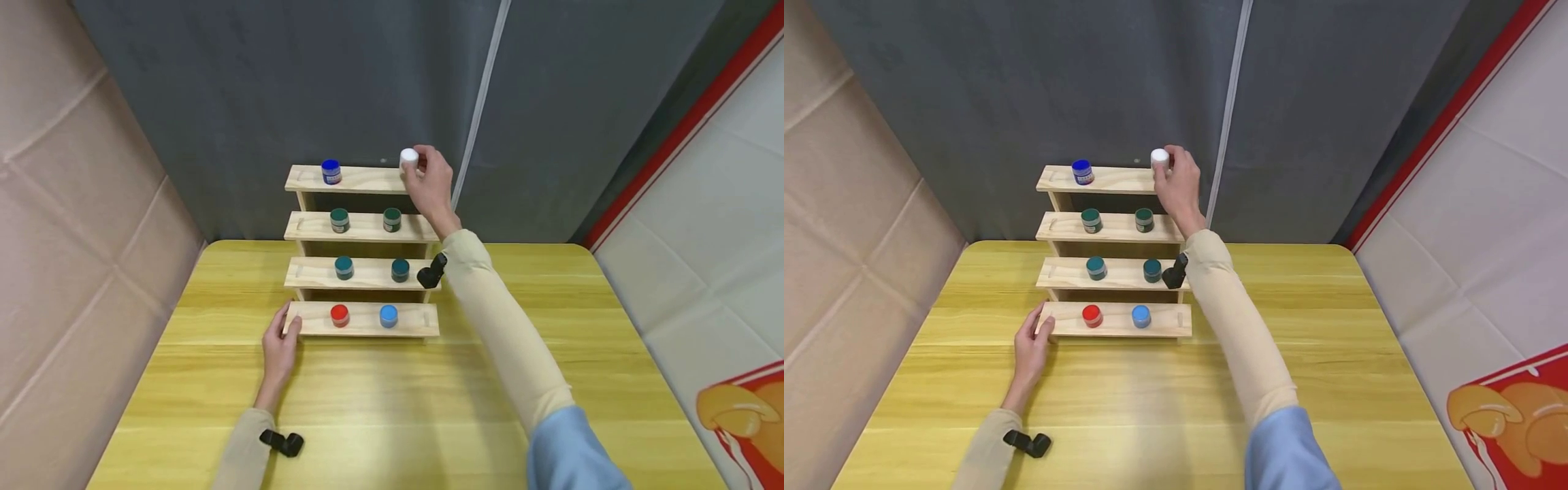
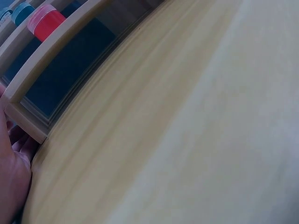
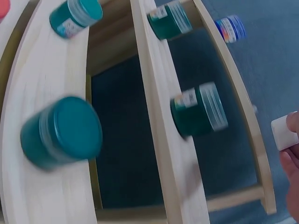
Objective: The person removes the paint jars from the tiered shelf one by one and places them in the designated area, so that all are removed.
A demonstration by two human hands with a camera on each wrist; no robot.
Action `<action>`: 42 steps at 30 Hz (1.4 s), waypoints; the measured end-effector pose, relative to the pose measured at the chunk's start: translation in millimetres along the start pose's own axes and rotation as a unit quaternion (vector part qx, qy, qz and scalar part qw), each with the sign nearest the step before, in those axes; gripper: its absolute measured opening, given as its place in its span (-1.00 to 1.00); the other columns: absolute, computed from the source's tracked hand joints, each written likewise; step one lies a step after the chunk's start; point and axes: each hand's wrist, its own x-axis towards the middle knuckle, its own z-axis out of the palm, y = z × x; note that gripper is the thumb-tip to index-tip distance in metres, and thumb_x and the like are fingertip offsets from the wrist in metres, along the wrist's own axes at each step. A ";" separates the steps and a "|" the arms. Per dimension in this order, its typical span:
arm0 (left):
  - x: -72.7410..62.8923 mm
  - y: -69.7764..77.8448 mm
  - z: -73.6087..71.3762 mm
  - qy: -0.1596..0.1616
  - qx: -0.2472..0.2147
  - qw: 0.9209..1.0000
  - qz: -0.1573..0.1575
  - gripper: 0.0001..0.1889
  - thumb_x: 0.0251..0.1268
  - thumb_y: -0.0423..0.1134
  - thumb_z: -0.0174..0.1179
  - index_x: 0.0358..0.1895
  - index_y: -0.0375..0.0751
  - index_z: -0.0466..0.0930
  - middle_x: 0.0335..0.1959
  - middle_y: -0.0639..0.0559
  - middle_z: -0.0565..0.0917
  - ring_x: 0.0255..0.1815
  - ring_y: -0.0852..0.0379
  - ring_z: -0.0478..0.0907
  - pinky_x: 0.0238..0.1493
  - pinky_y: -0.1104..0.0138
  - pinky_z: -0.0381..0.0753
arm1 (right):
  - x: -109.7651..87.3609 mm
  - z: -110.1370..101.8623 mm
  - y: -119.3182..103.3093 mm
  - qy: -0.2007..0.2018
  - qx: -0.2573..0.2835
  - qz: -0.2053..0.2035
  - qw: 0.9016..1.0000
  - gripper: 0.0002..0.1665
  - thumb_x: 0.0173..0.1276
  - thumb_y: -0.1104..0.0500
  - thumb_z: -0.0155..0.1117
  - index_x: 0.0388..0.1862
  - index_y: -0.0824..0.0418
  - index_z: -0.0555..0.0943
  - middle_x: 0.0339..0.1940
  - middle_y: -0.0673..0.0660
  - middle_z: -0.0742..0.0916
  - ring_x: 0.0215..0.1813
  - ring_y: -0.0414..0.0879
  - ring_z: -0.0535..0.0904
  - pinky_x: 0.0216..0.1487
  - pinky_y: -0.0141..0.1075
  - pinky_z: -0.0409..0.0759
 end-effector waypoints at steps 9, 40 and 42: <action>-1.2 10.2 -4.9 -0.003 -0.008 1.000 -0.008 -0.49 0.54 -0.28 0.09 0.49 -0.23 0.35 0.50 -0.20 0.40 0.37 0.08 0.45 -0.35 0.61 0.51 | 1.3 -16.6 9.8 0.010 0.012 0.023 1.000 -0.59 0.48 0.23 0.25 0.22 0.40 0.53 0.13 0.34 0.66 0.16 0.12 0.63 0.28 -0.18 0.61; 3.0 13.6 -3.3 -0.013 -0.021 1.000 0.000 -0.48 0.52 -0.33 0.10 0.48 -0.32 0.34 0.50 -0.25 0.38 0.53 -0.17 0.29 -0.19 0.69 0.52 | -9.4 -69.7 70.7 0.057 -0.010 0.085 0.995 -0.57 0.45 0.23 0.28 0.21 0.40 0.51 0.13 0.34 0.66 0.15 0.11 0.63 0.27 -0.16 0.60; 6.6 3.7 -1.0 -0.011 -0.025 1.000 0.004 -0.49 0.52 -0.30 0.10 0.48 -0.26 0.35 0.50 -0.21 0.39 0.53 -0.13 0.30 -0.20 0.68 0.52 | -12.7 -74.7 76.2 0.061 -0.011 0.095 0.994 -0.58 0.45 0.22 0.29 0.20 0.39 0.52 0.12 0.33 0.66 0.14 0.10 0.63 0.25 -0.16 0.61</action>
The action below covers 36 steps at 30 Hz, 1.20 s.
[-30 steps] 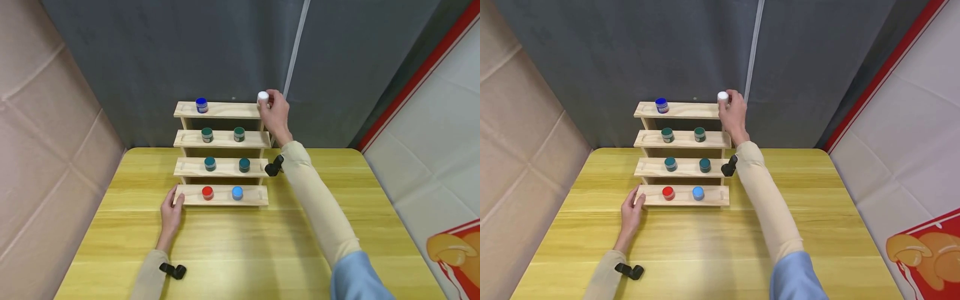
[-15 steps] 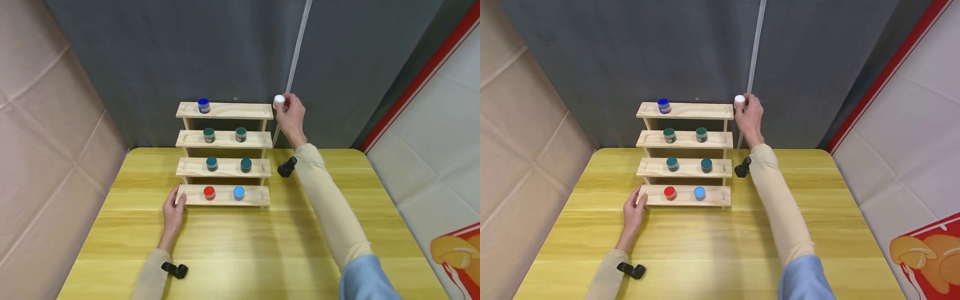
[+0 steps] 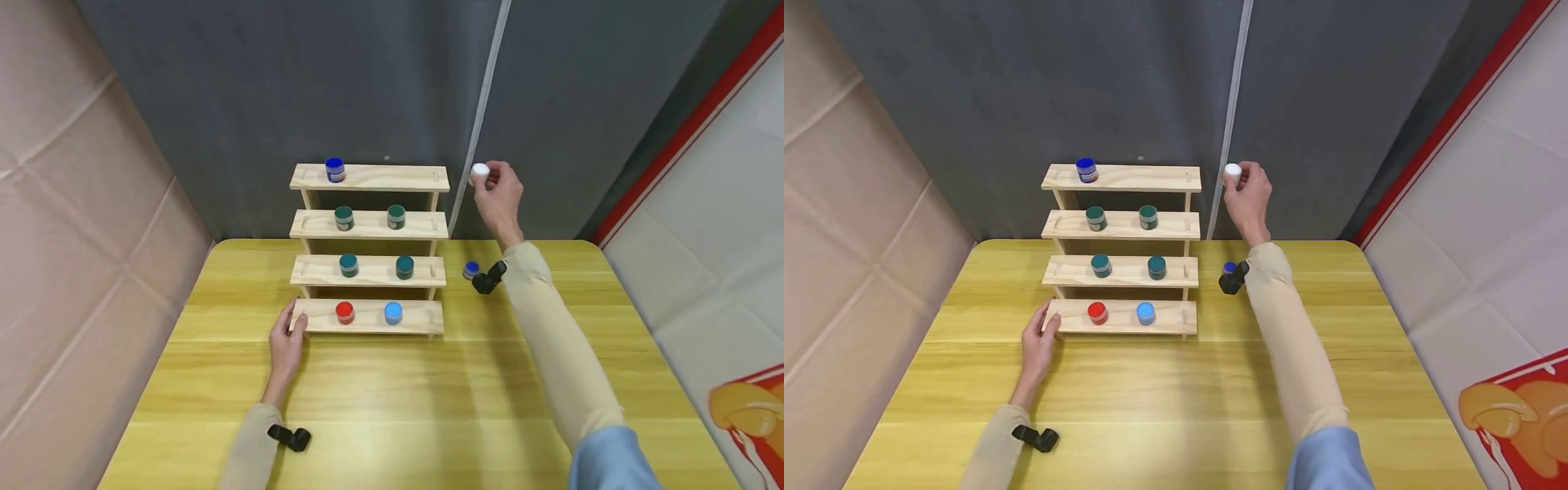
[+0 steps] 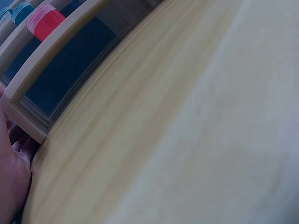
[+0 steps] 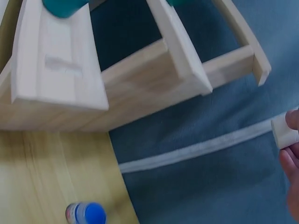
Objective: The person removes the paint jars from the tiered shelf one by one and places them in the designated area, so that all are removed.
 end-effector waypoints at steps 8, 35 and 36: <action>0.7 -5.8 1.7 0.013 0.009 1.000 0.010 -0.50 0.52 -0.29 0.10 0.46 -0.24 0.39 0.48 -0.19 0.43 0.50 -0.13 0.34 -0.20 0.70 0.51 | -10.8 -13.7 29.5 0.009 -0.008 0.035 0.999 -0.58 0.42 0.19 0.31 0.16 0.37 0.52 0.06 0.31 0.67 0.10 0.07 0.63 0.23 -0.16 0.62; 1.4 -3.0 4.1 0.017 0.008 1.000 0.002 -0.51 0.54 -0.26 0.09 0.46 -0.24 0.38 0.52 -0.20 0.37 0.61 -0.08 0.17 0.08 0.74 0.41 | -44.8 -29.8 90.6 -0.003 -0.017 0.067 0.998 -0.53 0.41 0.17 0.36 0.16 0.40 0.49 0.07 0.35 0.65 0.12 0.14 0.62 0.23 -0.06 0.63; 1.6 -3.0 4.3 0.016 0.009 1.000 0.003 -0.51 0.54 -0.26 0.09 0.46 -0.25 0.38 0.52 -0.20 0.36 0.60 -0.08 0.17 0.05 0.73 0.43 | -46.2 -30.1 92.6 -0.003 -0.016 0.069 0.997 -0.54 0.41 0.17 0.35 0.16 0.40 0.49 0.07 0.34 0.65 0.12 0.13 0.62 0.23 -0.06 0.63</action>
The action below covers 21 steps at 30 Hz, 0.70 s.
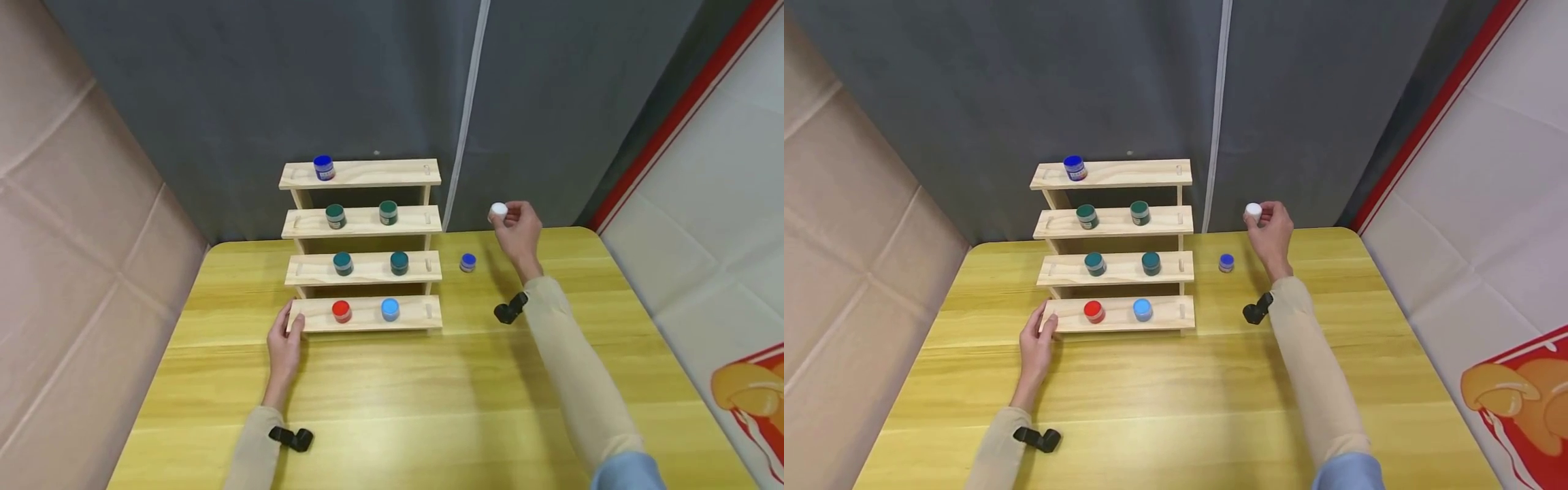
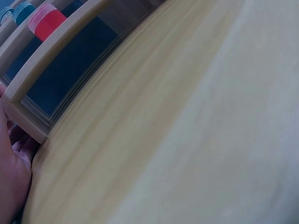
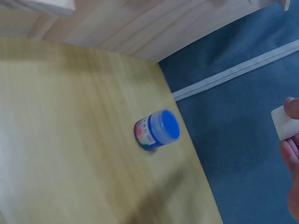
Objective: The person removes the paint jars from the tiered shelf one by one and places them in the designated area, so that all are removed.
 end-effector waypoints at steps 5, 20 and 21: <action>0.8 -0.9 2.7 0.002 -0.008 1.000 0.011 -0.51 0.53 -0.27 0.10 0.45 -0.30 0.39 0.51 -0.24 0.38 0.59 -0.11 0.18 0.01 0.72 0.46 | -5.6 -3.0 8.1 0.001 0.001 0.002 1.000 -0.55 0.41 0.18 0.34 0.14 0.42 0.49 0.06 0.36 0.64 0.11 0.14 0.62 0.24 -0.07 0.63; 0.5 -1.9 -1.1 -0.009 -0.008 1.000 0.003 -0.49 0.54 -0.27 0.10 0.48 -0.26 0.36 0.52 -0.21 0.36 0.57 -0.08 0.20 -0.07 0.74 0.49 | -29.0 4.7 45.0 -0.026 0.010 0.030 0.999 -0.56 0.35 0.29 0.38 0.11 0.50 0.52 0.05 0.43 0.68 0.12 0.22 0.67 0.23 -0.04 0.65; 0.3 -0.8 -0.6 -0.007 -0.009 1.000 0.003 -0.49 0.53 -0.28 0.10 0.48 -0.26 0.36 0.51 -0.21 0.38 0.55 -0.08 0.24 -0.10 0.73 0.50 | -29.9 5.1 46.9 -0.027 0.008 0.032 0.999 -0.56 0.35 0.29 0.38 0.11 0.50 0.53 0.05 0.42 0.69 0.12 0.21 0.67 0.23 -0.05 0.65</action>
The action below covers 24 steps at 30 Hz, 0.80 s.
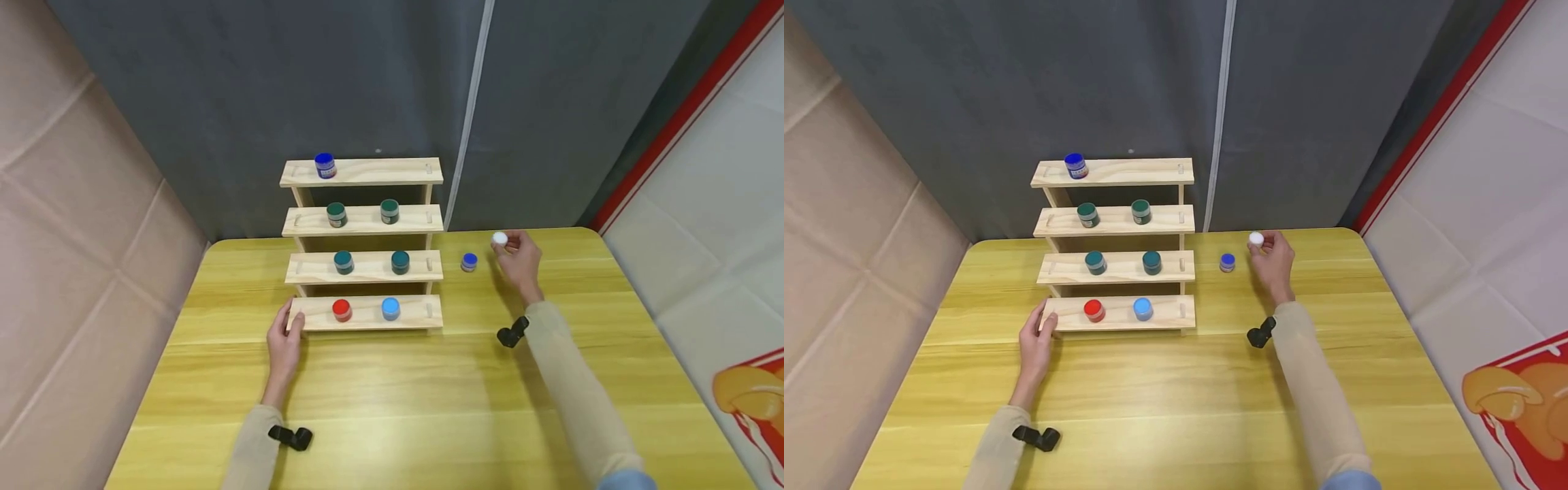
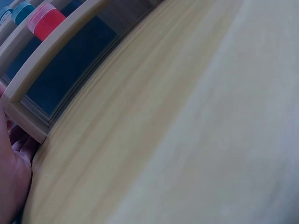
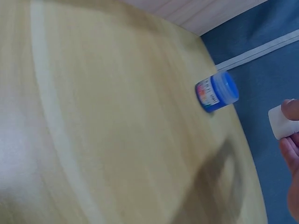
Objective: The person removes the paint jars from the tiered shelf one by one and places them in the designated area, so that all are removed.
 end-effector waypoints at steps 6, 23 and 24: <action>-1.0 0.8 0.8 0.008 0.000 1.000 0.001 -0.50 0.53 -0.27 0.11 0.46 -0.26 0.39 0.48 -0.21 0.42 0.54 -0.09 0.28 -0.02 0.73 0.48 | -5.2 3.4 9.0 -0.010 -0.005 0.010 1.000 -0.56 0.35 0.26 0.38 0.12 0.46 0.54 0.05 0.40 0.70 0.12 0.18 0.67 0.23 -0.06 0.65; -7.6 31.9 0.7 -0.016 0.007 1.000 -0.011 -0.49 0.53 -0.36 0.07 0.46 -0.43 0.32 0.48 -0.30 0.39 0.56 -0.15 0.24 0.10 0.74 0.45 | -19.0 14.2 31.3 -0.020 -0.032 0.041 0.998 -0.56 0.38 0.28 0.36 0.15 0.47 0.53 0.09 0.44 0.70 0.17 0.23 0.67 0.22 -0.06 0.66; -8.9 35.6 0.5 -0.017 0.012 1.000 -0.012 -0.49 0.53 -0.35 0.07 0.46 -0.43 0.32 0.48 -0.30 0.39 0.56 -0.15 0.24 0.12 0.72 0.44 | -19.5 14.8 31.8 -0.022 -0.029 0.043 0.998 -0.56 0.38 0.28 0.35 0.15 0.47 0.53 0.10 0.44 0.69 0.18 0.23 0.67 0.22 -0.06 0.66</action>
